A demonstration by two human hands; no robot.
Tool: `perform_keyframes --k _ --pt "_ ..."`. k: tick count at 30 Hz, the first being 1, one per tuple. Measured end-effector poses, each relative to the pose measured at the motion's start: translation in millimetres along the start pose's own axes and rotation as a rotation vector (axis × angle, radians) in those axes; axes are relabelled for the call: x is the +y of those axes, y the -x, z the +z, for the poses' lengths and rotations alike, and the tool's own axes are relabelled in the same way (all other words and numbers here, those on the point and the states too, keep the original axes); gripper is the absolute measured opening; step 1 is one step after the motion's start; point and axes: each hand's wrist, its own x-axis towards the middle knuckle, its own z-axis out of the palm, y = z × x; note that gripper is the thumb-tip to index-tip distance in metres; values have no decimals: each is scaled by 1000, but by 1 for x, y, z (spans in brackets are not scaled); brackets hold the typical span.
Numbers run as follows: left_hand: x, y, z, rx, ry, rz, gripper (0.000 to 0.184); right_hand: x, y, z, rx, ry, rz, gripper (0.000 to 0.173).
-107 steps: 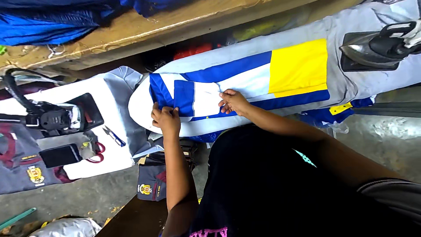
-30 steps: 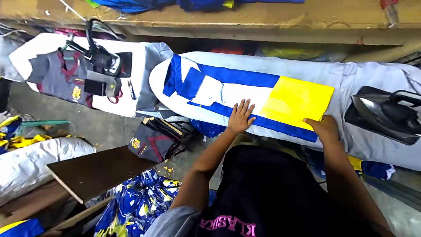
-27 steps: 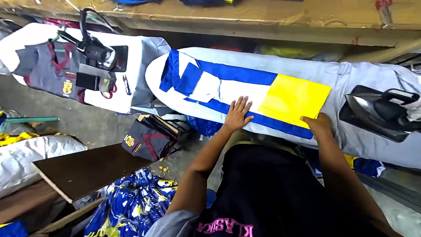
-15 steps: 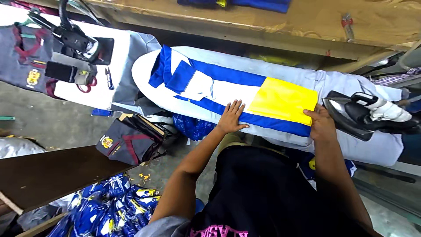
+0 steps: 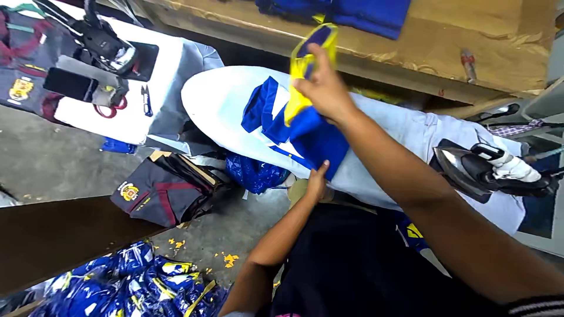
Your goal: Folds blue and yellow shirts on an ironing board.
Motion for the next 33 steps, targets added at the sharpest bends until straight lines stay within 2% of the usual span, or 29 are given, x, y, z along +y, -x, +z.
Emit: perform_keyframes --k 2,4,6,8,10,14,17,19,22,24,26,29,33 --pt "12 -12 -19 64 330 -151 31 -1 -34 33 -90 133 112 75" --pt "23 -17 -40 47 425 -283 32 6 -42 41 -105 193 143 70" --pt "34 -9 -55 8 315 -411 34 25 -29 27 -111 219 182 65" --pt "51 5 -69 -35 56 -487 37 58 -5 1 -89 259 246 60" --pt "77 19 -82 -12 -265 -380 35 97 24 -26 -31 293 339 57" --pt "140 20 -120 145 -816 105 38 148 87 -45 125 409 533 52" --pt "200 -12 -127 182 -1119 355 42 158 111 -31 237 575 420 51" --pt "235 -49 -117 205 -1248 448 43 164 108 -16 280 649 289 52" --pt "259 -120 -99 246 -1366 366 54 183 89 12 316 776 114 56" --pt "256 -163 -92 256 -1463 277 64 203 78 29 306 872 47 60" --pt "244 -195 -92 233 -1596 244 65 221 73 41 279 928 40 64" --pt "230 -215 -105 173 -1666 299 55 234 72 50 240 937 71 64" --pt "229 -222 -120 107 -1531 239 52 239 74 52 261 929 34 63"
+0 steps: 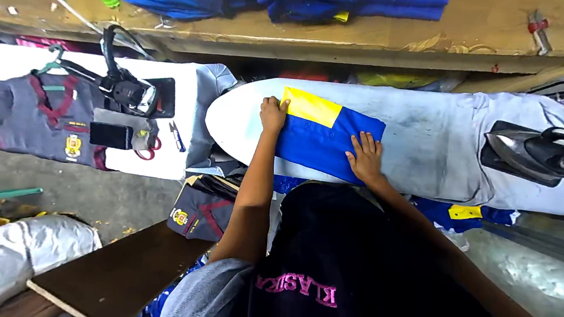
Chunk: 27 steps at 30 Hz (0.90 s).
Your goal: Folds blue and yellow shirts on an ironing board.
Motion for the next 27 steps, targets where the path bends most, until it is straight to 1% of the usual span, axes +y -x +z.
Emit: perform_keyframes --k 2,3,4,5,7,8,10,13,14,15,17,18,19,20,21,22,23,24,25,26,27 --pt "-4 -5 -3 -45 97 -5 50 0 2 -8 22 -46 43 61" --pt "-5 -8 -6 -61 154 -11 48 -2 4 -16 37 -88 104 59" --pt "-7 -10 -9 -83 219 -27 46 -4 5 -26 45 -135 203 58" --pt "-8 -11 -13 -109 282 -53 43 -6 6 -38 28 -200 342 58" --pt "-7 -7 -23 -140 374 -101 34 -6 3 -60 -61 -392 643 63" --pt "-6 -4 -29 -139 395 -107 31 -4 1 -67 -92 -499 764 65" --pt "-3 7 -40 -113 383 -84 28 0 -5 -75 -155 -641 943 65" --pt "1 30 -52 -35 309 2 31 4 -16 -83 -266 -711 1066 60" --pt "4 40 -56 -29 289 22 31 6 -20 -85 -294 -730 1088 55" --pt "7 52 -58 -48 274 32 31 7 -23 -87 -311 -792 1114 47" --pt "11 71 -55 -159 277 10 29 9 -27 -92 -308 -1076 1164 18" --pt "11 78 -52 -241 297 -35 29 6 -29 -99 -301 -1226 1152 10" --pt "11 84 -47 -325 330 -98 31 0 -34 -110 -277 -1325 1097 10" --pt "11 89 -42 -393 378 -177 35 -10 -41 -126 -259 -1381 984 19" --pt "10 94 -36 -422 443 -263 38 -26 -48 -143 -255 -1396 829 28" --pt "10 99 -31 -426 544 -351 43 -44 -56 -160 -275 -1388 637 36" --pt "11 105 -26 -409 672 -413 46 -64 -63 -176 -314 -1362 422 38" --pt "13 112 -22 -377 824 -453 47 -86 -69 -190 -373 -1308 187 35" --pt "19 122 -20 -335 996 -501 47 -109 -72 -201 -445 -1212 -47 26" --pt "28 136 -22 -255 1181 -577 45 -132 -72 -210 -522 -1098 -255 14" --pt "39 153 -28 -145 1405 -676 47 -151 -70 -217 -593 -979 -457 8"
